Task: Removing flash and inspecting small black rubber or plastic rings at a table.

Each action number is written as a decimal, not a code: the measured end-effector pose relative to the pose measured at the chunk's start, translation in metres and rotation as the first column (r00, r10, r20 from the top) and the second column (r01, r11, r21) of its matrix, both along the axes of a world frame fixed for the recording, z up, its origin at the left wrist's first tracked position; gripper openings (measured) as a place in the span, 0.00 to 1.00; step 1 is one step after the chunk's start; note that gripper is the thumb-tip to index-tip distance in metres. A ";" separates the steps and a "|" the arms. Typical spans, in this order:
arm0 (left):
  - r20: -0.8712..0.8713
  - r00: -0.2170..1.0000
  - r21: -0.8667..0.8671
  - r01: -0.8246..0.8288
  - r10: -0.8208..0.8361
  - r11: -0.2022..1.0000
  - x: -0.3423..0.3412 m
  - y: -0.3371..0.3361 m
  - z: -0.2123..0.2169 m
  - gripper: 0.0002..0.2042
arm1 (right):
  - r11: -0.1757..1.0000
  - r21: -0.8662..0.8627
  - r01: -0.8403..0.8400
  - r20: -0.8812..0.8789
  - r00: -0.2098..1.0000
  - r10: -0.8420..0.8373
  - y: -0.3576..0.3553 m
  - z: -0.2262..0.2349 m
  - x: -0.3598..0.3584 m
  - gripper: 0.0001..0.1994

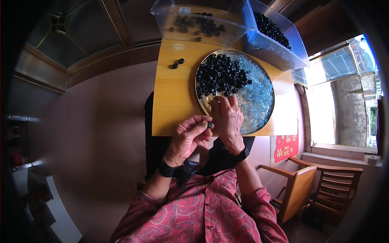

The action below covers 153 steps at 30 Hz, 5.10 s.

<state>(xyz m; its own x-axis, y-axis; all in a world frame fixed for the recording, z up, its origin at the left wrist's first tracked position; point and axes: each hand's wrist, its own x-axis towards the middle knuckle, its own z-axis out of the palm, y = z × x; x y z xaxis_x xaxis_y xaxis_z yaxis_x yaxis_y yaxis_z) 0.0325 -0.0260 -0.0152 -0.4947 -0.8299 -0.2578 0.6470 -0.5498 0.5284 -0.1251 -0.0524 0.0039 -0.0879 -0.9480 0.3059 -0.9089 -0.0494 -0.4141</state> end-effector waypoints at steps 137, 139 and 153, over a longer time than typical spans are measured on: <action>-0.035 0.998 0.063 0.059 -0.057 0.996 -0.053 0.025 0.019 0.12 | 0.996 -0.061 0.063 0.962 0.271 0.042 0.101 0.019 -0.023 0.07; -0.030 0.998 0.048 0.057 -0.055 0.997 -0.052 0.025 0.020 0.12 | 0.995 -0.072 0.066 0.947 0.318 0.047 0.100 0.021 -0.021 0.07; 0.030 0.999 -0.013 0.023 -0.023 1.000 -0.050 0.028 0.022 0.10 | 0.975 -0.220 0.031 0.609 0.786 0.112 0.099 0.026 -0.023 0.11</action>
